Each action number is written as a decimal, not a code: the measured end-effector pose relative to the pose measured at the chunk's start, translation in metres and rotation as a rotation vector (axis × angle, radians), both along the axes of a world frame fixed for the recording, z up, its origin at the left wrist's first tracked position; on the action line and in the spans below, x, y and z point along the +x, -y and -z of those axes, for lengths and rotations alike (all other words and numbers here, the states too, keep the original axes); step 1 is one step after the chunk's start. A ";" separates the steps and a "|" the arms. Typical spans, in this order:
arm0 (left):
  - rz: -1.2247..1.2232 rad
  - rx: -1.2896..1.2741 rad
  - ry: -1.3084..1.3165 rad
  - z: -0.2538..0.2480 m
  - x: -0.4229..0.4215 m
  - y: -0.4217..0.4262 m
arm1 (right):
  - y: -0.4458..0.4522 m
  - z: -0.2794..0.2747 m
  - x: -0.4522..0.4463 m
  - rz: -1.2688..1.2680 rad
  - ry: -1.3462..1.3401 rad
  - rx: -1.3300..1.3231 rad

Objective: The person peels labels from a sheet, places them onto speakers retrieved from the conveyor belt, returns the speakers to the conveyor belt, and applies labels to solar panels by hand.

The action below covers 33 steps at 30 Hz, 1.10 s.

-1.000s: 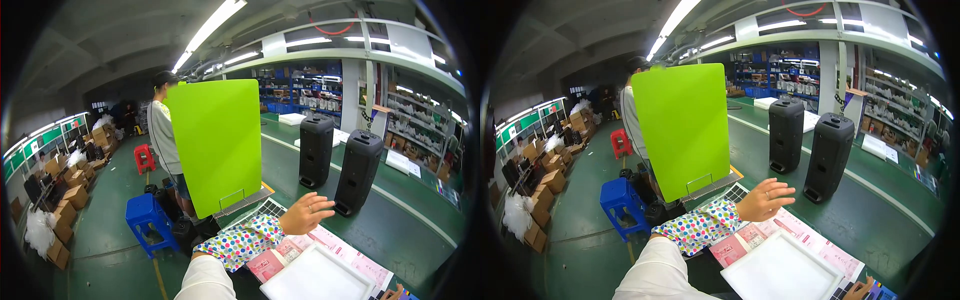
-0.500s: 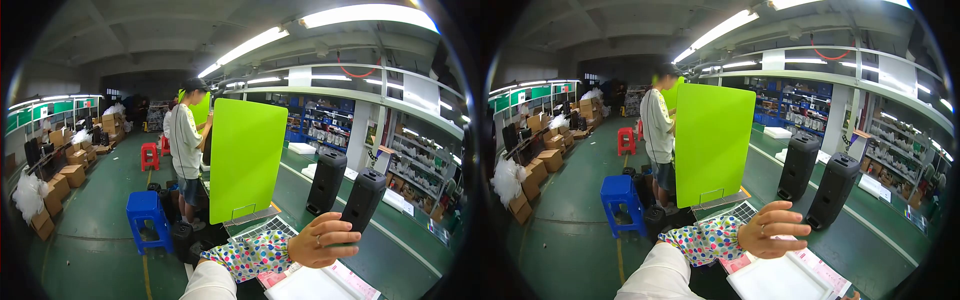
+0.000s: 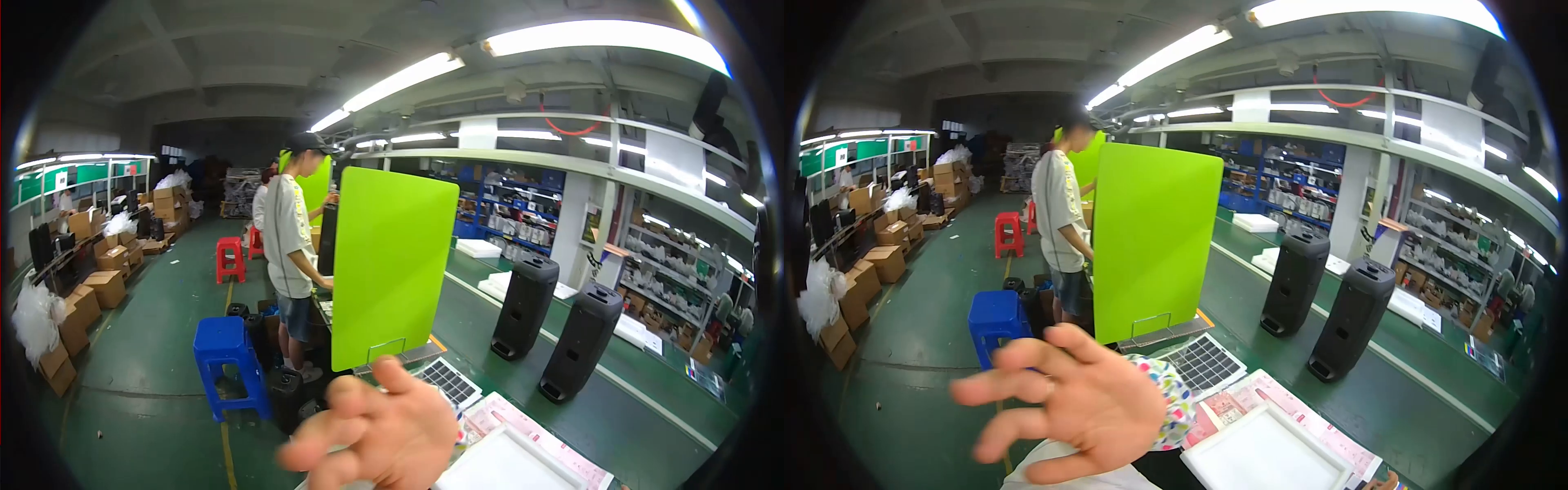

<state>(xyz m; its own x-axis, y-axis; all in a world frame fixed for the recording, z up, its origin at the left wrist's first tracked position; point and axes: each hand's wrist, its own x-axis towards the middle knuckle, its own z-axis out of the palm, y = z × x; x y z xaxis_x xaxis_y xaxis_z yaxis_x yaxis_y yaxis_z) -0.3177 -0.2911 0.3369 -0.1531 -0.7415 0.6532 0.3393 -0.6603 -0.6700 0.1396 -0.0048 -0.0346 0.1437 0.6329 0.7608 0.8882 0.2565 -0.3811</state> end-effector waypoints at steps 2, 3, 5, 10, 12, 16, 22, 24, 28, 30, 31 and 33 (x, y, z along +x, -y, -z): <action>0.088 -0.016 -0.115 -0.021 0.014 0.007 | 0.026 -0.041 -0.022 -0.111 -0.168 -0.118; 0.144 -0.030 -0.169 -0.023 0.018 0.006 | 0.034 -0.054 -0.031 -0.055 -0.208 -0.268; 0.155 -0.235 -0.298 -0.011 0.016 0.002 | -0.029 0.034 0.011 -0.186 -0.142 0.087; 0.377 -0.537 -0.822 -0.005 0.012 -0.042 | -0.016 0.025 0.002 -0.124 -0.157 0.056; 0.490 -0.756 -0.850 0.018 0.016 -0.049 | -0.015 0.024 -0.001 -0.166 -0.243 0.065; 0.808 -0.790 -1.236 -0.004 0.062 -0.107 | -0.006 0.014 -0.007 -0.140 -0.313 -0.003; 0.498 -1.267 -1.236 0.022 0.104 -0.239 | 0.003 -0.004 -0.014 -0.134 -0.388 0.074; -0.130 -1.356 -0.871 0.039 0.119 -0.325 | 0.003 -0.005 -0.012 -0.125 -0.431 0.054; -0.999 -1.133 -0.278 0.069 0.087 -0.487 | 0.002 -0.008 -0.008 -0.125 -0.462 0.067; -1.140 -1.053 -0.208 0.065 0.068 -0.540 | 0.001 -0.008 -0.008 -0.127 -0.478 0.073; -1.159 -1.097 -0.305 0.062 0.060 -0.557 | 0.001 -0.008 -0.007 -0.130 -0.477 0.078; -1.170 -1.140 -0.381 0.060 0.063 -0.572 | 0.002 -0.009 -0.007 -0.117 -0.450 0.091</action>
<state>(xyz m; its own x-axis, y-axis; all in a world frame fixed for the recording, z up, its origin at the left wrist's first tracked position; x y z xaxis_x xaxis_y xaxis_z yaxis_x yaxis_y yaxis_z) -0.2542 0.2809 0.2766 0.3837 0.5128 0.7680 0.9083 -0.3599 -0.2134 0.1331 -0.0065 -0.0256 0.4033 0.5983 0.6924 0.6032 0.3951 -0.6928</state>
